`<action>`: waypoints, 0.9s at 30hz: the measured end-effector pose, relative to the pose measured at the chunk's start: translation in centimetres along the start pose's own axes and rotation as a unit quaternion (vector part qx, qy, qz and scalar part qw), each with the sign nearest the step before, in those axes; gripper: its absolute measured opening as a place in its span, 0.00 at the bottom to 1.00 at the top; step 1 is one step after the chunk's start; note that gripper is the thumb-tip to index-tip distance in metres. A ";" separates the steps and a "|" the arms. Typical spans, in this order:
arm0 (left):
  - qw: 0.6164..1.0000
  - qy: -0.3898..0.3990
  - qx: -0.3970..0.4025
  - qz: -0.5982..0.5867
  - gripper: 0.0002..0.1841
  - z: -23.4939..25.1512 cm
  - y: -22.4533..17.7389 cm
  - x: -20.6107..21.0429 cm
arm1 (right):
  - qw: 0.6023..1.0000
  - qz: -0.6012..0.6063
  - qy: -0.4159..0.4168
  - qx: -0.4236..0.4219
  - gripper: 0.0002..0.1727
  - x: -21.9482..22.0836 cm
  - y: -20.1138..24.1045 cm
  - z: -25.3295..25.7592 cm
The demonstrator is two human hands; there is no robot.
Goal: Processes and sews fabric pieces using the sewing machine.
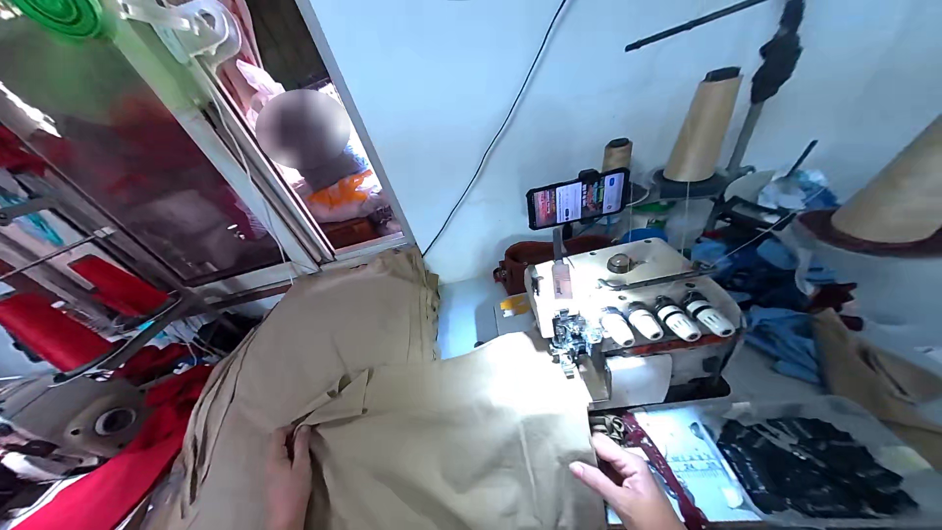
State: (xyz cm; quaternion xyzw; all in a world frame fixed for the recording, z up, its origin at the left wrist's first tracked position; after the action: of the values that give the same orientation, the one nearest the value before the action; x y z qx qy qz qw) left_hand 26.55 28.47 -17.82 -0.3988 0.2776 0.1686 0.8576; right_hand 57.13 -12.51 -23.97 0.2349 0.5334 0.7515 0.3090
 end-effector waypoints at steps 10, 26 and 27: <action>0.992 0.048 -0.009 0.118 0.22 -1.7 -12.1 1.8 | 0.998 -0.028 0.001 -0.049 0.14 -0.9 -0.5 -0.8; 0.825 0.524 0.208 0.037 0.50 -9.7 -32.4 20.6 | 0.996 0.005 0.078 -0.032 0.13 -0.8 -0.6 -1.1; 0.823 0.526 0.213 0.032 0.51 -9.5 -32.4 20.7 | 0.996 0.003 0.079 -0.035 0.13 -0.8 -0.6 -1.1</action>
State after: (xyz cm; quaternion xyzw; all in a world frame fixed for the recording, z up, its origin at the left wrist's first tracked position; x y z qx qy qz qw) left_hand 56.22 2.23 -16.37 -0.2249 0.7283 -0.1030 0.6391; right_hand 57.12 -13.64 -24.92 0.1653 0.5285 0.7870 0.2721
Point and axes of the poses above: each hand's wrist, its own z-axis towards the middle knuckle, its own x-axis out of the palm, y = z × x, the point moved 9 cm from there along z, towards the middle knuckle, and after that the axes turned 4 degrees about y, right-handed, at the moved point
